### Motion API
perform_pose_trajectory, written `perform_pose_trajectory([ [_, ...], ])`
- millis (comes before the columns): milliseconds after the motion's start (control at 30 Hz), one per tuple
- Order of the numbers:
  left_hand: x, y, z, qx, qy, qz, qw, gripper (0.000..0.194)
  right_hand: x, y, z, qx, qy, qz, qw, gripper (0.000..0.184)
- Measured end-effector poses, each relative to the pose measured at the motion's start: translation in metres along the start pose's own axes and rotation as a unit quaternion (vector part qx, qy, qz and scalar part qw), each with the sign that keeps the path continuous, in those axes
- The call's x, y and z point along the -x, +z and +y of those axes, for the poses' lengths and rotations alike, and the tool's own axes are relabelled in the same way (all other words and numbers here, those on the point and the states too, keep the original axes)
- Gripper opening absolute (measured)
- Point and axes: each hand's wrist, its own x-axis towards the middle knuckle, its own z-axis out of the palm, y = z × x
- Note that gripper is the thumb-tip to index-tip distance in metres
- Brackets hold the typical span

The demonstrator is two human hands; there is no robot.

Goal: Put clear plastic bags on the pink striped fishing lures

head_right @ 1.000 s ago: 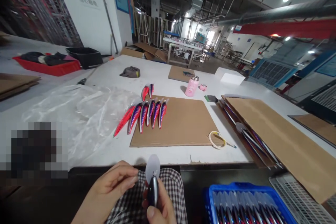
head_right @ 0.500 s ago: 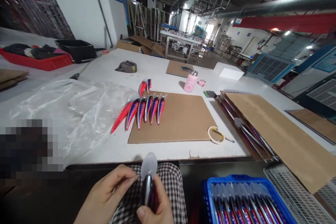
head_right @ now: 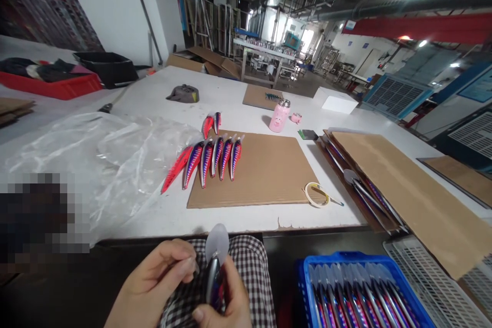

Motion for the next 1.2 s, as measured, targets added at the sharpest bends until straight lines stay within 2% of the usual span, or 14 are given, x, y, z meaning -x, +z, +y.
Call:
perform_pose_trajectory([
  [133, 0.002, 0.002, -0.004, 0.008, -0.007, 0.036, 0.999, 0.008, 0.000, 0.005, -0.003, 0.007, -0.007, 0.000, 1.000, 0.074],
  [333, 0.001, 0.006, -0.001, -0.034, 0.041, 0.033, 0.998, 0.001, -0.003, 0.012, -0.012, 0.032, -0.032, -0.011, 0.999, 0.076],
  [567, 0.003, 0.006, -0.005, -0.146, 0.097, 0.005, 0.985, 0.005, -0.003, 0.004, -0.009, 0.169, -0.052, -0.007, 0.984, 0.076],
  [667, 0.006, 0.008, -0.002, -0.153, 0.108, 0.010, 0.982, 0.006, -0.002, -0.003, -0.002, 0.204, -0.061, -0.009, 0.977, 0.075],
  [833, 0.010, 0.012, 0.006, -0.128, 0.132, 0.022, 0.983, 0.008, 0.000, -0.010, 0.008, 0.224, -0.078, 0.023, 0.971, 0.074],
  [1033, 0.006, 0.008, 0.004, -0.184, 0.139, -0.007, 0.973, 0.008, -0.004, -0.003, -0.007, 0.263, -0.121, 0.003, 0.957, 0.071],
  [1200, 0.004, 0.002, -0.002, -0.213, 0.136, -0.034, 0.967, 0.009, -0.006, 0.000, -0.016, 0.290, -0.128, -0.003, 0.948, 0.073],
])
